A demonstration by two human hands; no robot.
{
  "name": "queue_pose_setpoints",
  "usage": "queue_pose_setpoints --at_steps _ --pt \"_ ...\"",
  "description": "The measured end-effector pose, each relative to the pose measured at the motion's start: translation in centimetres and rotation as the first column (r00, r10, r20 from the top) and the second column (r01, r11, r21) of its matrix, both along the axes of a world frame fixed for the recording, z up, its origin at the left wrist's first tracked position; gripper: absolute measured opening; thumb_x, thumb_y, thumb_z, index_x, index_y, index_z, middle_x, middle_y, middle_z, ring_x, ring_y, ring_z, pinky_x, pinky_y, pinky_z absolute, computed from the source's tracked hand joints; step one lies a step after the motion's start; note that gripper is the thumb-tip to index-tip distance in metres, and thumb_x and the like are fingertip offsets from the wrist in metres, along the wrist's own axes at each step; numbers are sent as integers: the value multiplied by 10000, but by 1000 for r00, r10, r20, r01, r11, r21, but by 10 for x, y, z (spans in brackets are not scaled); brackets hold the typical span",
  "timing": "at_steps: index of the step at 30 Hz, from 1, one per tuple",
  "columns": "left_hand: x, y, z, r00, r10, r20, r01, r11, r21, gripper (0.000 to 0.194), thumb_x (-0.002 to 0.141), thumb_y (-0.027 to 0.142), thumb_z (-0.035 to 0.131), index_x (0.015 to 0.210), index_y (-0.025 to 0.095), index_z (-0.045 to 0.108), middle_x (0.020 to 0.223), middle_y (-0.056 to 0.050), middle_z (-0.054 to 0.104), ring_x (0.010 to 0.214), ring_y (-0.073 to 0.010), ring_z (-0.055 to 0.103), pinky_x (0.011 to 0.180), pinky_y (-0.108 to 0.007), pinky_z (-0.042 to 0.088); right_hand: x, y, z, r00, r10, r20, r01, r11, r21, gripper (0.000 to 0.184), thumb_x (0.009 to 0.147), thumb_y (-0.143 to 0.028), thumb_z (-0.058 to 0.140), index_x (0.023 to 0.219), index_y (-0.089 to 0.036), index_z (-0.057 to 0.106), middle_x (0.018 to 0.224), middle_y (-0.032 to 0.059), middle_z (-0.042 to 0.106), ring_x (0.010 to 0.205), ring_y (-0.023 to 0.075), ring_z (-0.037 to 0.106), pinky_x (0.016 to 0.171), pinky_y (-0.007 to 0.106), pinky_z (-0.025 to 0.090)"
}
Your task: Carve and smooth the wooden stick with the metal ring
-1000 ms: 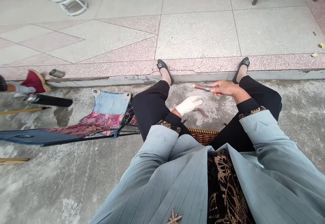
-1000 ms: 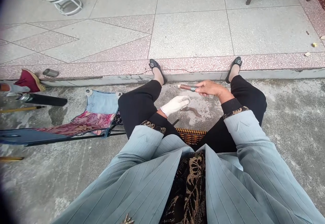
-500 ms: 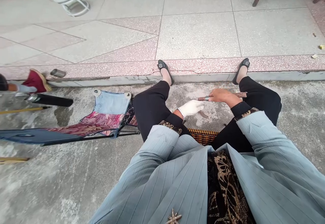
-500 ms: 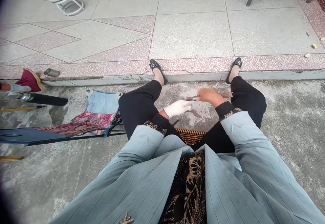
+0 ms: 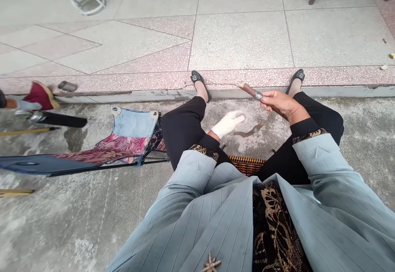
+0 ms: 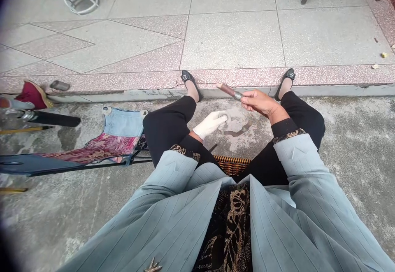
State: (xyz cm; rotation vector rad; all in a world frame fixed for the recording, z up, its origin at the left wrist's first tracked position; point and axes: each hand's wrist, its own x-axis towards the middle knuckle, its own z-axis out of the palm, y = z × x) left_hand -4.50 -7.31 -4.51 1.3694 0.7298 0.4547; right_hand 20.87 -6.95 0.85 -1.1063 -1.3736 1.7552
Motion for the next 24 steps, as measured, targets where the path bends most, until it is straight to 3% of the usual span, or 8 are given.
queue_pose_setpoints --at_steps 6,10,13,15,17,20,22,24 --pt "4 -5 -4 965 -172 -198 210 958 193 418 902 533 505 769 145 589 633 16 504 563 -89 408 558 -225 345 -11 8 -28 884 -90 459 77 996 47 345 863 -502 656 991 -186 708 642 -2 558 541 107 431 516 245 334" --pt "4 -7 -6 925 -207 -318 292 924 248 383 909 477 494 777 147 636 684 -15 591 644 -124 501 640 -251 407 -20 9 -27 477 -22 878 -122 988 92 292 907 -403 608 1067 -196 737 871 88 689 764 199 591 665 302 406" --pt "3 -8 -7 915 -185 -357 293 915 279 324 888 428 519 790 151 654 715 -20 627 691 -143 537 671 -259 419 -31 5 -21 218 235 947 -320 934 -158 274 892 -374 621 1017 -173 760 988 152 706 877 268 633 719 346 426" --pt "2 -8 -7 909 -157 -385 288 906 310 290 872 402 528 786 155 653 710 -15 628 700 -150 541 674 -259 416 -37 1 -19 133 445 886 -402 841 -362 225 851 -349 678 925 -159 773 887 142 707 819 258 639 721 353 432" --pt "-1 -5 -6 908 -120 -402 273 897 348 275 868 383 519 772 158 645 696 -10 616 698 -151 535 674 -258 411 -40 -3 -19 147 615 775 -477 730 -489 201 806 -346 734 860 -156 774 716 83 664 693 202 605 694 332 426" --pt "-3 -2 -4 925 -45 -378 201 901 385 296 884 385 498 760 152 631 694 -13 602 694 -149 528 683 -263 418 -35 -5 -16 322 780 537 -607 606 -515 271 777 -387 757 918 -155 772 592 -3 570 556 119 493 617 280 392" --pt "-4 0 -4 945 10 -326 118 922 369 320 898 412 493 795 145 637 729 -26 619 711 -153 545 696 -270 434 -26 -5 -9 510 768 386 -658 638 -401 376 784 -436 739 1040 -161 756 622 -23 568 548 96 458 589 258 376" --pt "-3 2 -5 955 74 -288 34 935 352 361 922 440 461 865 134 644 764 -41 635 728 -156 561 703 -273 447 -16 -3 -1 732 601 321 -559 799 -220 489 793 -498 718 1151 -166 721 662 -28 574 556 86 442 577 246 367"
